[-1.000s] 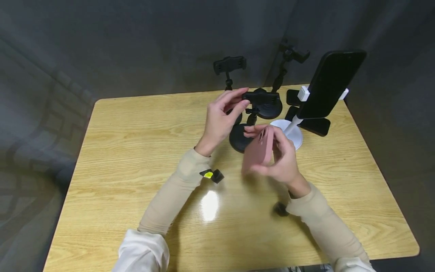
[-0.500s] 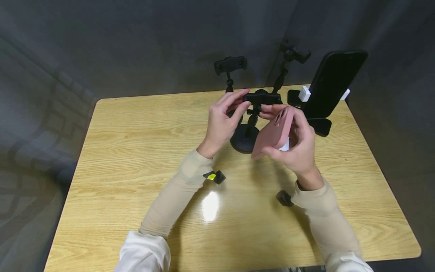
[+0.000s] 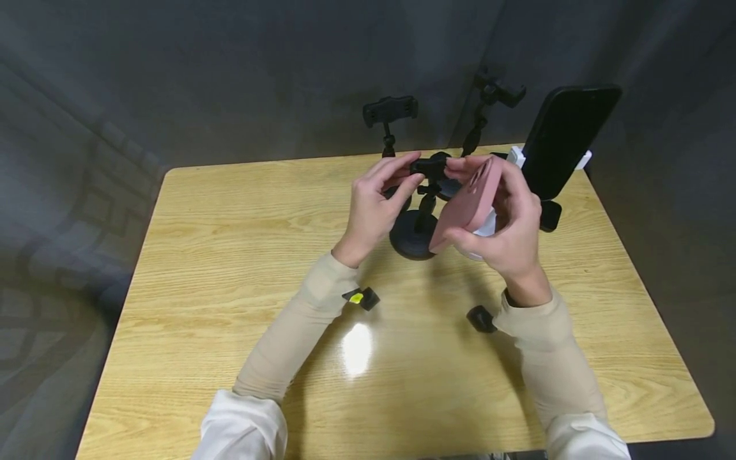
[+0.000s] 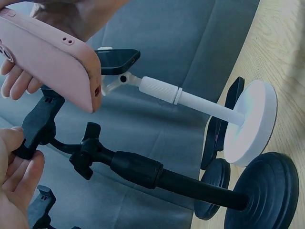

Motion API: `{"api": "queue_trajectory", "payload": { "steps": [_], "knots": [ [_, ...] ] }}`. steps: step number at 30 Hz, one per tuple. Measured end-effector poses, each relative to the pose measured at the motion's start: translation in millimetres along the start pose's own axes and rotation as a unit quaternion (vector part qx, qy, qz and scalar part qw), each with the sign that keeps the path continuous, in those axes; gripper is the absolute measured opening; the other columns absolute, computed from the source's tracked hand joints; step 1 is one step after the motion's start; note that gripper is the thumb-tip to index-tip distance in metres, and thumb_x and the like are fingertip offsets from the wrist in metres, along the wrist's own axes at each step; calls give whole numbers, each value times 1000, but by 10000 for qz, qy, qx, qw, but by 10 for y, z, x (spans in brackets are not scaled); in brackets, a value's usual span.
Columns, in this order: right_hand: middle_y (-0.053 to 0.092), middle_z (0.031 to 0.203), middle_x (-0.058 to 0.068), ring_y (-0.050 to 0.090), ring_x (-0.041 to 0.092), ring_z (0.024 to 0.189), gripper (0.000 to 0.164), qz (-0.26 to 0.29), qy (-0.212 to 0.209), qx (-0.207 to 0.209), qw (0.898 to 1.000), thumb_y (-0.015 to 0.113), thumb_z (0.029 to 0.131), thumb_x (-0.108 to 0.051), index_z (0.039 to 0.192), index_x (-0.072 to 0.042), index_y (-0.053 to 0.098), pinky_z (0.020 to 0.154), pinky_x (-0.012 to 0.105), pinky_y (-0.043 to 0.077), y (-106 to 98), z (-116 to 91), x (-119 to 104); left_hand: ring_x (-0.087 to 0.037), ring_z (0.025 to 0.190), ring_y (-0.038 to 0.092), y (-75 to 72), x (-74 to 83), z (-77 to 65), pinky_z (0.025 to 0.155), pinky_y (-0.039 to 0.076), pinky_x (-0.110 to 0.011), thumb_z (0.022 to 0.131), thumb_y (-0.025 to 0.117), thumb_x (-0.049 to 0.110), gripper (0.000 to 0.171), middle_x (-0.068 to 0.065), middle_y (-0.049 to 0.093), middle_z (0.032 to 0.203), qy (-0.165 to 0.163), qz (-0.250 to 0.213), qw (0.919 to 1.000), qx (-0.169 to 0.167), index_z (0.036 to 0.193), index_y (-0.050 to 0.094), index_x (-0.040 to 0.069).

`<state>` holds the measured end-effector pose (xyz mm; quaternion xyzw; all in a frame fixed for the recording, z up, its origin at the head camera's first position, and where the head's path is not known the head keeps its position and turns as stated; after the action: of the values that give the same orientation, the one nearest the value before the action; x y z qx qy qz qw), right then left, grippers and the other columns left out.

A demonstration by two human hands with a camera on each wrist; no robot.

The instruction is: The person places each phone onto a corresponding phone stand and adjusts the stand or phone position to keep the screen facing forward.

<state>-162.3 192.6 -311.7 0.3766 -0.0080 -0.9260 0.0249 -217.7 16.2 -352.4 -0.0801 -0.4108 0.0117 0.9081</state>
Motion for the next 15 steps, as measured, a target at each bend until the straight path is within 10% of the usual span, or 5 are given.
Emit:
{"api": "queue_trajectory", "payload": {
  "steps": [15],
  "knots": [
    [74,118,17,73,25,108,92,-421,-50,21,9991,94,68,-54,122,13,61,102,34,56,3,146,5,-26,99,73,-10,10,8,90,59,-27,95,73,4,34,-22,71,115,-47,69,10000,-31,126,69,-9]
  ]
}}
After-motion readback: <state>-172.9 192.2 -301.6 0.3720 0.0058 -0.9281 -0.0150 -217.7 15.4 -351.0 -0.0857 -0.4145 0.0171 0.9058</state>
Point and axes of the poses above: each hand's wrist, its own z-axis towards the middle knuckle, its own y-axis out of the palm, x = y × z, the point moved 3 cm from there along z, towards the middle knuckle
